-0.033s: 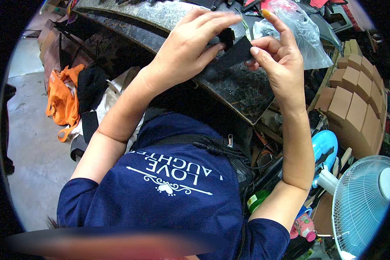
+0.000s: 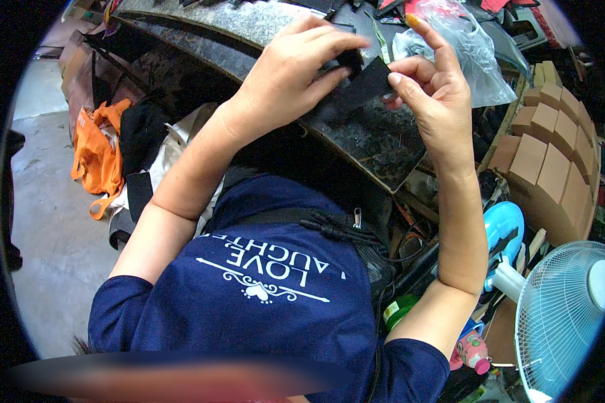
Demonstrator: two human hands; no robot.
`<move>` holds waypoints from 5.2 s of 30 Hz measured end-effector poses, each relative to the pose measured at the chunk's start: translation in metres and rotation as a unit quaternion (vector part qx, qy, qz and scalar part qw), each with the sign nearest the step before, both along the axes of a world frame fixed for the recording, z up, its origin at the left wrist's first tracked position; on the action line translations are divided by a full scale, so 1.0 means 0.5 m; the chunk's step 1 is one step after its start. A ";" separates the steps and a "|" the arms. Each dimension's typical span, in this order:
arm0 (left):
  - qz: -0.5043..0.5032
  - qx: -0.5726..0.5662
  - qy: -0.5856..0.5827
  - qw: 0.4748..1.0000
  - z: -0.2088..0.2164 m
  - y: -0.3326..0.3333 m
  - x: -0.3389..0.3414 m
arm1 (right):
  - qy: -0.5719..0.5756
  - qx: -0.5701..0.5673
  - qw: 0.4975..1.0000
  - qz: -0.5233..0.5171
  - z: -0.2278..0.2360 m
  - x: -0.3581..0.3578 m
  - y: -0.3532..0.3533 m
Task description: The person repeatedly picks up small black fabric pieces from a table, applies a yellow substance from a jar to the edges, and places them back down. The person handles the pieces one at a time in a repetitive cycle.
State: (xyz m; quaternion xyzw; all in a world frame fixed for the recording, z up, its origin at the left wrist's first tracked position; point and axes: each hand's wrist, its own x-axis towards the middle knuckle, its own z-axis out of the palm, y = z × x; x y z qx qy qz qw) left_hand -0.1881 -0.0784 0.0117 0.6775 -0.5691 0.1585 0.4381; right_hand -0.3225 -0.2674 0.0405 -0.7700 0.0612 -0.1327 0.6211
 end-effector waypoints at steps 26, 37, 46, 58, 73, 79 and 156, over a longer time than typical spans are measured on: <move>-0.176 -0.021 0.664 0.726 0.018 0.057 -0.028 | -0.032 -0.025 0.999 -0.021 0.046 0.007 0.072; -0.166 -0.056 0.714 0.678 0.024 0.058 -0.041 | -0.018 -0.205 0.978 -0.009 0.022 -0.001 0.066; -0.171 -0.041 0.686 0.706 0.031 0.063 -0.045 | -0.121 -0.439 0.889 -0.054 0.037 0.008 0.059; -0.168 -0.082 0.685 0.705 0.033 0.059 -0.036 | -0.100 -0.357 0.928 0.020 0.044 0.002 0.059; -0.157 -0.157 0.731 0.645 0.027 0.030 -0.051 | -0.079 -0.041 0.996 -0.023 0.021 -0.002 0.095; -0.187 -0.121 0.731 0.646 0.022 0.050 -0.044 | -0.031 0.005 1.000 0.003 0.046 0.077 0.086; 0.239 0.024 -0.026 0.970 -0.061 0.067 0.061 | -0.031 -0.385 0.922 0.014 0.089 0.053 -0.024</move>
